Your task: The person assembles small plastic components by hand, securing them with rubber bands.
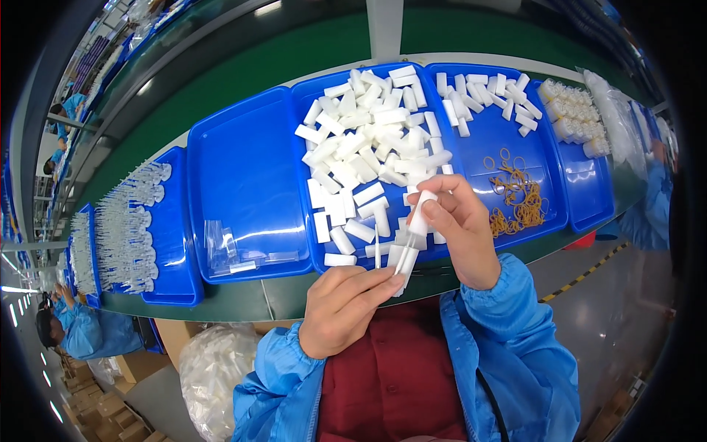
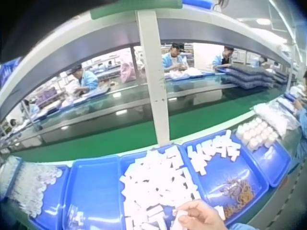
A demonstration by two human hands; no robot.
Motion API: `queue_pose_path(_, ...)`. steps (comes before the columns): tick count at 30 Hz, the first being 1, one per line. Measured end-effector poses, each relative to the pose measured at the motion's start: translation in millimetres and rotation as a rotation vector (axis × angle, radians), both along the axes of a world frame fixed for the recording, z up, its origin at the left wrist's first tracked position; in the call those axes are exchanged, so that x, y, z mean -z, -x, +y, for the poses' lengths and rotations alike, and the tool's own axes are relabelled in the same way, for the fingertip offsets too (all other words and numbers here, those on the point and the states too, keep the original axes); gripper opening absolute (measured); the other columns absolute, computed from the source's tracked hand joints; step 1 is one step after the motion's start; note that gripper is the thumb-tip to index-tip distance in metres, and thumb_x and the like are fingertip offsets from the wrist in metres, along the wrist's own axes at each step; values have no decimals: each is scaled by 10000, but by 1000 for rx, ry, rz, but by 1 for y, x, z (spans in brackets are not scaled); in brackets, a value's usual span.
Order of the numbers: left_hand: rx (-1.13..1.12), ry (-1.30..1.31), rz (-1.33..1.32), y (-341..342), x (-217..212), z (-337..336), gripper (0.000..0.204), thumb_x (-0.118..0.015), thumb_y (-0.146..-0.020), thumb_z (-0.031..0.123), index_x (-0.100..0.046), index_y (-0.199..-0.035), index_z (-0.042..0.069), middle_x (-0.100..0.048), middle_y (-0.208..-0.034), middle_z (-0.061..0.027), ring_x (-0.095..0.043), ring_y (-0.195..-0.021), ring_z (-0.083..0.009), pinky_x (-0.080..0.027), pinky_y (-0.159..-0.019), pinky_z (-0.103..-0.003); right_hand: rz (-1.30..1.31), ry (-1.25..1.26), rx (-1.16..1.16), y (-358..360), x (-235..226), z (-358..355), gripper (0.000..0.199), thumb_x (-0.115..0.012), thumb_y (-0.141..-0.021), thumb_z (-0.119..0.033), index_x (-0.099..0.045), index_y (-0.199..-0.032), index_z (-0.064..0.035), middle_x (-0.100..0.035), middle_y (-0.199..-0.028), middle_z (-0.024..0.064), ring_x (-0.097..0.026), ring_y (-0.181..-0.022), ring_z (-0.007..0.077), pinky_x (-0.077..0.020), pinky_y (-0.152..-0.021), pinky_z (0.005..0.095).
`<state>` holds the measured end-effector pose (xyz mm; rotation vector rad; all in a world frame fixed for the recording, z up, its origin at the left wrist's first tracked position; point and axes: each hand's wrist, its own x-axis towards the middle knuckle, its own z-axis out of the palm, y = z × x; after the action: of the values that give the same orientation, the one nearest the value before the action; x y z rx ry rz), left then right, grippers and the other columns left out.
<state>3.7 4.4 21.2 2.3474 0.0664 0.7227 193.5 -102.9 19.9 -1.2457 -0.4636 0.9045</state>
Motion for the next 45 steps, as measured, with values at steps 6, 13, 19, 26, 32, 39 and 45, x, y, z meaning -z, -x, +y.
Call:
queue_pose_path(6,-32,25,-26,7,5,1,456,-732,-691,-47,-704,-1129,73,-694,-1117,-68,-610,-830,-233,-504,-699,-318,-56,-5,7,6,5,3,221,-634,-962,-135,-568,-1140,-23,-662,-1036,73,-623,-954,104,-469,-846,239)
queue_pose_path(13,-41,61,-9,12,11,3,458,-728,-683,-48,-710,-1120,87,-692,-1127,-52,-600,-852,-235,-504,-720,-324,-114,-23,-73,13,16,4,185,-642,-957,-115,-564,-1088,-10,-669,-1068,97,-651,-995,136,-500,-868,264)
queue_pose_path(19,-54,70,-5,13,14,4,452,-725,-681,-49,-710,-1113,85,-694,-1125,-51,-596,-859,-237,-500,-732,-323,-117,-91,-131,10,20,4,165,-649,-950,-94,-557,-1055,-6,-667,-1047,96,-652,-1010,144,-504,-872,266)
queue_pose_path(26,-88,159,4,14,14,4,398,-753,-714,-70,-687,-1082,65,-701,-1072,-80,-613,-876,-260,-507,-763,-342,-310,-151,-260,22,24,2,152,-640,-939,-54,-516,-1026,-37,-635,-1038,136,-644,-948,167,-518,-870,294)
queue_pose_path(32,-264,245,-148,8,23,-3,401,-798,-713,-61,-615,-1055,41,-674,-1088,-144,-644,-925,-294,-519,-780,-360,-484,-262,-201,22,29,-1,172,-740,-854,-51,-631,-986,-71,-638,-1031,100,-616,-992,207,-486,-865,315)
queue_pose_path(39,-190,250,-60,9,20,-2,365,-758,-742,-75,-629,-1062,44,-642,-1083,-139,-638,-945,-291,-512,-818,-348,-616,-238,-266,15,20,-6,198,-741,-851,-61,-647,-1025,-63,-624,-1094,122,-588,-1061,258,-446,-938,365)
queue_pose_path(45,-210,204,-58,4,14,-5,384,-768,-717,-88,-644,-1052,51,-628,-1033,-120,-621,-951,-269,-497,-815,-334,-762,137,73,-62,-8,-20,145,-618,-920,-75,-664,-1048,-24,-662,-1096,102,-614,-1028,217,-462,-923,325)
